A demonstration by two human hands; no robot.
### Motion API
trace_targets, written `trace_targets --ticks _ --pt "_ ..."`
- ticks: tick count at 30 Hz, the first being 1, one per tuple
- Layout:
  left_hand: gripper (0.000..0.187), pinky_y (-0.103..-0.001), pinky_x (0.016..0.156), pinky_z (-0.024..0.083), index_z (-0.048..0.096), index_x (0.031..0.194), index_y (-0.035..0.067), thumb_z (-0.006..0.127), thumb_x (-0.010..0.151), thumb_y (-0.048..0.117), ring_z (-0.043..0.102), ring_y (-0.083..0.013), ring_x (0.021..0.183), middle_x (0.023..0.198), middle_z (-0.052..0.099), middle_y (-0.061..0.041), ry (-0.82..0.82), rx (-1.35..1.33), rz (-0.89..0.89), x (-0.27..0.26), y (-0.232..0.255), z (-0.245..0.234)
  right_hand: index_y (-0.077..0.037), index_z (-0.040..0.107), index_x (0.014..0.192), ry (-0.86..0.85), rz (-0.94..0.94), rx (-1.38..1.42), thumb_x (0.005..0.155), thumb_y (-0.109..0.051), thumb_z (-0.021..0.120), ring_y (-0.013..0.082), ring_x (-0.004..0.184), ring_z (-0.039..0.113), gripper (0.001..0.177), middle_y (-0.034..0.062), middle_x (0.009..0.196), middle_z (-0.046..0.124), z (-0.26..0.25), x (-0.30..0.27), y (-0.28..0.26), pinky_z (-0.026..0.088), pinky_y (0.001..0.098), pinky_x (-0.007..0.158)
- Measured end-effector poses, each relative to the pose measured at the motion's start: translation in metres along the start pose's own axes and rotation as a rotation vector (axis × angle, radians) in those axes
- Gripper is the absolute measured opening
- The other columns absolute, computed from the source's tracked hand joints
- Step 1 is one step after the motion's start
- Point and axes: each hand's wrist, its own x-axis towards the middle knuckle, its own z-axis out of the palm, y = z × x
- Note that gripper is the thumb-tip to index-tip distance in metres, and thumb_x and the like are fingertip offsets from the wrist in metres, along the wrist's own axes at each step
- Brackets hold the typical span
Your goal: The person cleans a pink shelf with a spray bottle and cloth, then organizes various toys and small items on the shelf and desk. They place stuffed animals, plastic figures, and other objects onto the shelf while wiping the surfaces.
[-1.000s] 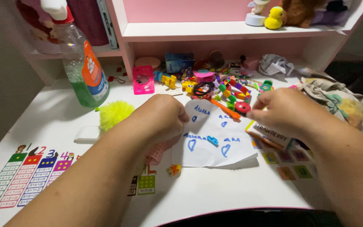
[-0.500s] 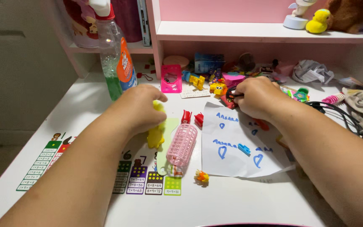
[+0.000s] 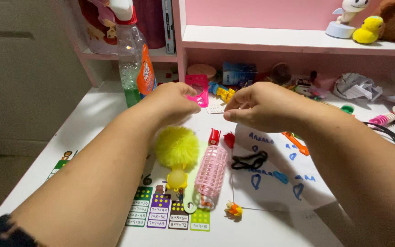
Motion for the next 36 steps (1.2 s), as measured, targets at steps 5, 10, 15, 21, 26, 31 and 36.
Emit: trace_targets --ticks 5,10,15,21,26,31,36 --pt "0.075 -0.035 0.090 0.052 0.054 0.137 0.008 0.087 0.072 0.027 0.065 -0.0237 0.107 0.129 0.065 -0.011 0.034 0.163 0.318 0.081 -0.016 0.027 -0.012 0.069 0.127 0.217 -0.201 -0.164 0.089 -0.038 0.068 0.0342 0.120 0.062 0.046 0.0146 0.135 0.064 0.019 0.056 0.035 0.048 0.0423 0.101" --pt "0.043 -0.037 0.090 0.056 0.078 0.117 0.018 0.076 0.076 0.029 0.073 -0.0274 0.097 0.112 0.076 -0.012 -0.012 0.372 0.092 0.068 -0.005 0.025 -0.010 0.053 0.145 0.398 0.019 -0.155 0.096 -0.033 0.061 0.0400 0.130 0.052 0.054 0.0209 0.144 0.053 0.008 0.108 0.066 0.044 0.0466 0.106" --pt "0.036 -0.040 0.079 0.061 0.082 0.099 0.012 0.078 0.076 0.039 0.077 -0.0285 0.083 0.094 0.080 -0.013 -0.129 0.423 -0.001 0.021 0.012 -0.002 -0.010 0.035 0.156 0.285 0.041 -0.221 0.090 -0.029 0.066 0.0414 0.132 0.049 0.076 0.0283 0.146 0.048 0.009 0.149 0.093 0.042 0.0432 0.108" --pt "0.043 -0.041 0.076 0.060 0.084 0.096 0.011 0.083 0.072 0.047 0.076 -0.0264 0.083 0.094 0.080 -0.011 -0.288 0.654 0.023 0.002 0.009 -0.015 -0.013 0.051 0.152 0.173 0.169 -0.301 0.083 -0.029 0.070 0.0369 0.122 0.064 0.074 0.0250 0.134 0.065 0.003 0.140 0.082 0.051 0.0405 0.104" --pt "0.042 -0.042 0.081 0.059 0.086 0.098 0.017 0.087 0.067 0.046 0.074 -0.0263 0.091 0.103 0.079 -0.010 -0.325 0.697 -0.084 -0.013 0.015 -0.025 -0.013 0.059 0.142 0.064 0.179 -0.333 0.077 -0.026 0.078 0.0342 0.118 0.068 0.069 0.0199 0.129 0.069 -0.009 0.107 0.062 0.054 0.0407 0.100" --pt "0.040 -0.043 0.083 0.058 0.082 0.103 0.011 0.083 0.073 0.038 0.075 -0.0300 0.092 0.103 0.079 -0.015 -0.233 0.712 -0.079 -0.014 0.024 -0.026 -0.016 0.062 0.133 0.070 0.085 -0.206 0.066 -0.025 0.088 0.0299 0.115 0.067 0.072 0.0141 0.126 0.069 -0.017 0.065 0.043 0.053 0.0395 0.098" --pt "0.039 -0.042 0.074 0.060 0.074 0.118 0.012 0.068 0.080 0.012 0.076 -0.0290 0.082 0.101 0.077 -0.015 -0.017 0.322 0.007 -0.016 0.026 -0.013 -0.018 0.063 0.131 0.028 0.052 -0.071 0.065 -0.043 0.089 0.0251 0.107 0.072 0.076 0.0091 0.122 0.072 -0.007 0.022 0.003 0.056 0.0367 0.093"
